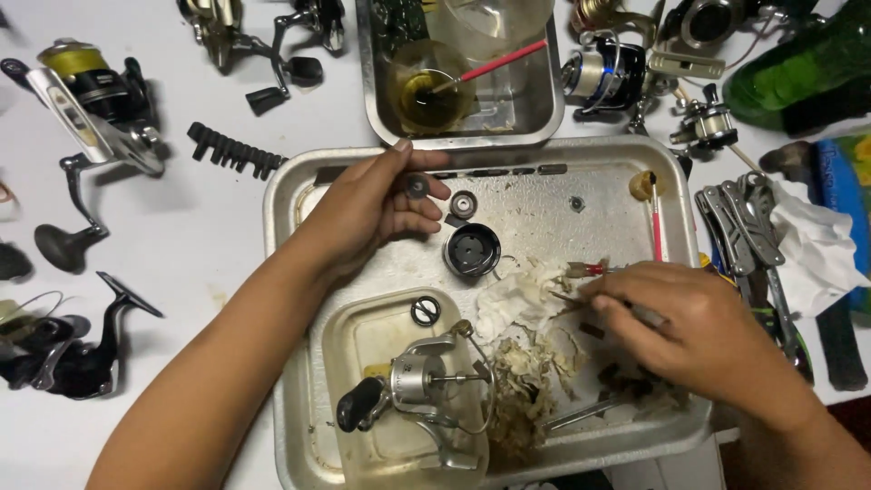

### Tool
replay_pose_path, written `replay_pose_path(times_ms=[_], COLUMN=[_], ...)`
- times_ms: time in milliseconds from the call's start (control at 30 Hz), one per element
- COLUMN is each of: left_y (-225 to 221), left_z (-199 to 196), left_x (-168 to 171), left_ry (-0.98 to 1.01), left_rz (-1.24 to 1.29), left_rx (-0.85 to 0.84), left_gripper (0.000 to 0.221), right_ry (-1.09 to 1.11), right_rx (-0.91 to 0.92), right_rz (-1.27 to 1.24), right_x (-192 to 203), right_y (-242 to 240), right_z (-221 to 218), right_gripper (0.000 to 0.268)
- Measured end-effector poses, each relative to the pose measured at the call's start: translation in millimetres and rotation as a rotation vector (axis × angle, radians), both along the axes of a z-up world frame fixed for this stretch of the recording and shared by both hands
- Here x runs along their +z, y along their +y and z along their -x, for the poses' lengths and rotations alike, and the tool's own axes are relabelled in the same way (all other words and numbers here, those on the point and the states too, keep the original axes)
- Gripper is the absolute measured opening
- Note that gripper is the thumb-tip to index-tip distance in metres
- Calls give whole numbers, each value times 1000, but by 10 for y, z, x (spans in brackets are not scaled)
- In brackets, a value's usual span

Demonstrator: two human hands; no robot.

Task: Reassembling the internal mechanical components of a fishing reel on a workbench.

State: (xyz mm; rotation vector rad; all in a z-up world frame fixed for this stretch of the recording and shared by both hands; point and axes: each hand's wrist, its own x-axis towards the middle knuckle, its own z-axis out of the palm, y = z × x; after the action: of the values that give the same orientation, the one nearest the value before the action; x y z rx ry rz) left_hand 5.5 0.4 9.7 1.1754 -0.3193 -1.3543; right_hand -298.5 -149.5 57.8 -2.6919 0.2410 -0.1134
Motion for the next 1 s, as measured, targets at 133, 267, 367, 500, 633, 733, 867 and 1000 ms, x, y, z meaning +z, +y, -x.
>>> replay_pose_path(times_ms=[133,267,367,500,633,733,867,1000], left_y=[-18,-25,-26,-36,-40,-51,-54,-52], left_z=[4,14,14,8,12,6,1,-4], left_x=[-38,3,60,85,142,111,118,91], left_ry=[22,33,28,24,25,23,8,-18], left_rz=[15,-5,-32,-63,-107,-111,-112,-98], left_rx=[-10,6,14,8,16,6,-6,-18], left_gripper=[60,59,58,57,54,53,52,51], right_ry=[-122,-394,-495,-552,-584,-536,-445,-239], right_rx=[-74,-259,-269,-155,-45,-80,-131,-164], right_rz=[-24,-455,-629,-542,-258,-595,-427,-255], right_x=[204,291,294,263,202,166,299,475], right_y=[-135,-148,-194,-193,-209,-210,-95,15], right_z=[-149,-418,-587,-741,-763,-733,-810,-799], right_gripper=[25,46,26,25,13,32,12,39])
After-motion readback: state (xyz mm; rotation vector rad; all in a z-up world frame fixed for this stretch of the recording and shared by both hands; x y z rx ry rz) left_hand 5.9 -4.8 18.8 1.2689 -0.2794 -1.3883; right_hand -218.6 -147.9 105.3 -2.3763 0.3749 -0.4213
